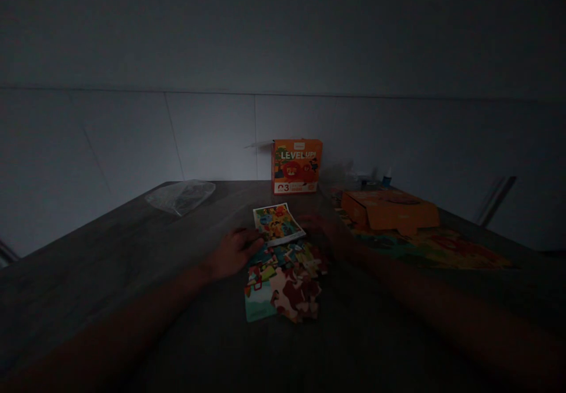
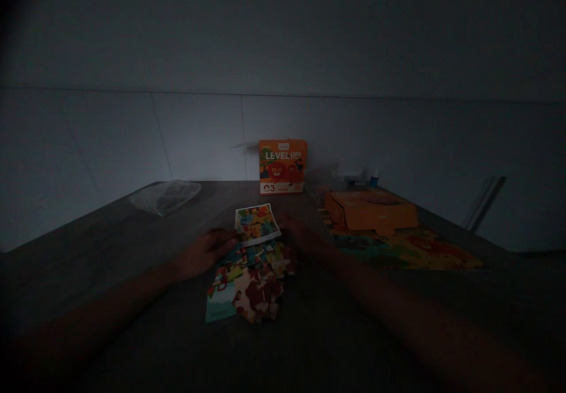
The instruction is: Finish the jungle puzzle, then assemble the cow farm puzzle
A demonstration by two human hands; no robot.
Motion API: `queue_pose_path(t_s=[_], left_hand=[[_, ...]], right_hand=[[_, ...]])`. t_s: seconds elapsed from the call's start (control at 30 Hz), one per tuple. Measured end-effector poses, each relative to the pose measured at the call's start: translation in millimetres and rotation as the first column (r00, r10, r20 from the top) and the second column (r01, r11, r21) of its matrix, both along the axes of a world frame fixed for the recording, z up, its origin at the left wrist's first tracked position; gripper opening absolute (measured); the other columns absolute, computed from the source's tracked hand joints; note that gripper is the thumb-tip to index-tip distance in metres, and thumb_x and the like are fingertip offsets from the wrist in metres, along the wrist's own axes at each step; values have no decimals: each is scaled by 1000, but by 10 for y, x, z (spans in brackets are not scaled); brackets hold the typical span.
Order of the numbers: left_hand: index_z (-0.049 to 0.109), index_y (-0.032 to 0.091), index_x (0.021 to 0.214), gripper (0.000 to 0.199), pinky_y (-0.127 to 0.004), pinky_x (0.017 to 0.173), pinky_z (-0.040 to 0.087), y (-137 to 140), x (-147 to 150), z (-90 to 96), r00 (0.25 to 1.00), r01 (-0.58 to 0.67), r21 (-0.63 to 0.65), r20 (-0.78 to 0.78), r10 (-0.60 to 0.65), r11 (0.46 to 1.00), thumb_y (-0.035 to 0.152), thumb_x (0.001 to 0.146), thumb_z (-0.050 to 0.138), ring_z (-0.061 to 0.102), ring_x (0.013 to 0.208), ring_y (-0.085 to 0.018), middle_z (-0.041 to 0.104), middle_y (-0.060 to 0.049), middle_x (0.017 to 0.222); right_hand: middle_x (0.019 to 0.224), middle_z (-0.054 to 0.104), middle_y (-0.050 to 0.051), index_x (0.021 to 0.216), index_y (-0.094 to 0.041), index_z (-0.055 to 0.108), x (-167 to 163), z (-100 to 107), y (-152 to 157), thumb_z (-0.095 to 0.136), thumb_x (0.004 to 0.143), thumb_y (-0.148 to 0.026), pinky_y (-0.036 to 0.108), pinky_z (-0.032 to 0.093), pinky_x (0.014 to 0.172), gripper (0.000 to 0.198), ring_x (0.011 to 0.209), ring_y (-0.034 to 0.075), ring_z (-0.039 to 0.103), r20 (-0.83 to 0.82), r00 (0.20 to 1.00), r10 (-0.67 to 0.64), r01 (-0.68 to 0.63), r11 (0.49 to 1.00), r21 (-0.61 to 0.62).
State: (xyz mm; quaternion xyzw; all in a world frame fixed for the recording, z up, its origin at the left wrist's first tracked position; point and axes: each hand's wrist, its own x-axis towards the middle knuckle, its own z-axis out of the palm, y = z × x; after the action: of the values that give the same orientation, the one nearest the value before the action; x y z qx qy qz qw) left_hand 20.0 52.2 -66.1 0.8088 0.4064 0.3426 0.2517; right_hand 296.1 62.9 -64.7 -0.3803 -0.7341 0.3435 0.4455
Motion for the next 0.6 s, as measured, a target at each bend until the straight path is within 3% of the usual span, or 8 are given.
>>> queue_pose_path(t_s=[0.1, 0.17, 0.3, 0.4, 0.5, 0.6], left_hand=[[76, 23, 103, 31, -32, 90, 49, -2, 0, 23, 1000, 18, -87, 17, -16, 996, 46, 86, 63, 66, 100, -27, 74, -7, 107], [74, 22, 110, 35, -33, 90, 49, -12, 5, 47, 999, 32, -132, 31, -28, 991, 46, 86, 63, 67, 101, -27, 73, -7, 114], [73, 20, 112, 43, -34, 89, 50, -10, 13, 50, 997, -45, -147, 60, 55, 988, 46, 78, 74, 67, 102, -28, 73, -8, 114], [73, 20, 110, 49, -34, 87, 51, 23, 1, 13, 984, -124, -126, 112, 138, 984, 44, 68, 81, 68, 100, -29, 74, -9, 109], [76, 20, 101, 35, -30, 76, 52, 45, -21, 5, 983, -159, -83, 77, 166, 984, 45, 77, 73, 70, 85, -26, 76, -5, 92], [75, 16, 78, 35, -25, 61, 46, 26, -50, 61, 958, -285, -21, 39, 286, 958, 45, 88, 59, 67, 67, -23, 70, -3, 66]], right_hand=[[104, 75, 15, 103, -18, 75, 5, 89, -15, 32, 95, -67, 50, 55, 93, 65, 97, 29, 72, -196, 980, 39, -63, 991, -120], [112, 73, 15, 106, -18, 73, -2, 140, -41, 37, 95, -67, 49, 51, 101, 62, 107, 28, 69, -233, 969, 81, -101, 992, -74], [129, 66, 11, 123, -21, 66, -95, 202, -160, 35, 98, -62, 46, 46, 108, 57, 122, 25, 61, -70, 982, 176, -166, 977, 132], [143, 56, 9, 133, -23, 60, -188, 239, -294, 36, 101, -55, 43, 40, 114, 51, 133, 23, 51, 73, 982, 177, -189, 950, 247], [147, 51, 10, 135, -21, 58, -236, 257, -406, 38, 102, -49, 47, 35, 117, 48, 138, 23, 45, 207, 972, 108, -178, 918, 354], [141, 57, 10, 134, -20, 58, -220, 229, -436, 39, 101, -46, 48, 43, 110, 46, 130, 24, 54, 247, 969, 24, -110, 934, 341]])
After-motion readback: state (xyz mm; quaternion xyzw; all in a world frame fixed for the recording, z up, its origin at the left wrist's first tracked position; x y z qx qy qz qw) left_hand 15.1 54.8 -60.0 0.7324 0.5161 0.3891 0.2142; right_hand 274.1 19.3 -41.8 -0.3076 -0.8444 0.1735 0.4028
